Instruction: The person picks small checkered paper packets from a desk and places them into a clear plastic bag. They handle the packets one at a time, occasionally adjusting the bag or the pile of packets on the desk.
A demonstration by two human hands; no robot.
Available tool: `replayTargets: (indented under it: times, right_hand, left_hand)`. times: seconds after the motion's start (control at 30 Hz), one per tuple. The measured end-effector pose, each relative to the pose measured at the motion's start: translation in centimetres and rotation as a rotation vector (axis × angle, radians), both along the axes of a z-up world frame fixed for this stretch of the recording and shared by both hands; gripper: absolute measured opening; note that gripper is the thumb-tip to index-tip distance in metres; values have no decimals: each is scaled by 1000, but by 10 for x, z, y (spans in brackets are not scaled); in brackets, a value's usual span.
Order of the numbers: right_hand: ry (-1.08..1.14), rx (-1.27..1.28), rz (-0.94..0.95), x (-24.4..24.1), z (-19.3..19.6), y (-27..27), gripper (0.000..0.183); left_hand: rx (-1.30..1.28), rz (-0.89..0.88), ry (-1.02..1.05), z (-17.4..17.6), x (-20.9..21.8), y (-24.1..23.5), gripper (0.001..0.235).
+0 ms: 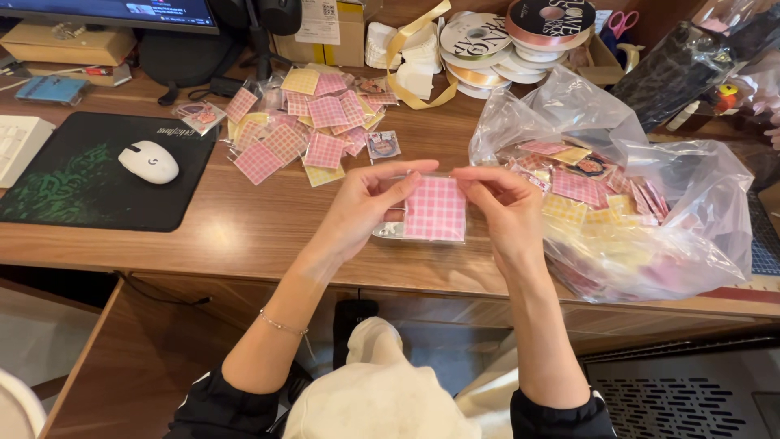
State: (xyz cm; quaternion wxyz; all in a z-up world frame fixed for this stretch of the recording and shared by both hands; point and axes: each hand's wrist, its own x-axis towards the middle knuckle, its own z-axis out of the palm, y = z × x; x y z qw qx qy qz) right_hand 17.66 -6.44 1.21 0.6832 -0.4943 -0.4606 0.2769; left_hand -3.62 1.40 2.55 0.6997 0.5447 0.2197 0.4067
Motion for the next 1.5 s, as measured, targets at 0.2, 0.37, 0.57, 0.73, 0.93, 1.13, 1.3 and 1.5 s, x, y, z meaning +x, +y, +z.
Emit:
replayTargets:
  times: [0.2, 0.37, 0.57, 0.73, 0.93, 1.13, 1.3, 1.5]
  right_hand:
    - [-38, -1, 35, 0, 0, 2, 17]
    - [-93, 27, 60, 1, 5, 0, 24]
    - [-138, 46, 67, 1, 9, -3, 27]
    - [-153, 39, 67, -3, 11, -4, 26]
    - [-179, 20, 75, -8, 17, -7, 24]
    - [-262, 25, 129, -14, 27, -9, 26]
    - [-103, 70, 352, -44, 39, -7, 68]
    - [4, 17, 323, -101, 40, 22, 73]
  left_hand:
    - [-161, -76, -53, -2, -5, 11, 43]
    - [-203, -73, -42, -10, -3, 16, 60]
    - [6, 93, 43, -11, 4, 1, 52]
    - [33, 104, 26, -17, 4, 5, 53]
    - [46, 110, 19, -18, -1, 5, 51]
    - [59, 164, 30, -6, -12, -1, 48]
    - [148, 312, 103, 21, -39, -21, 48]
    - [248, 476, 136, 19, -85, -25, 46]
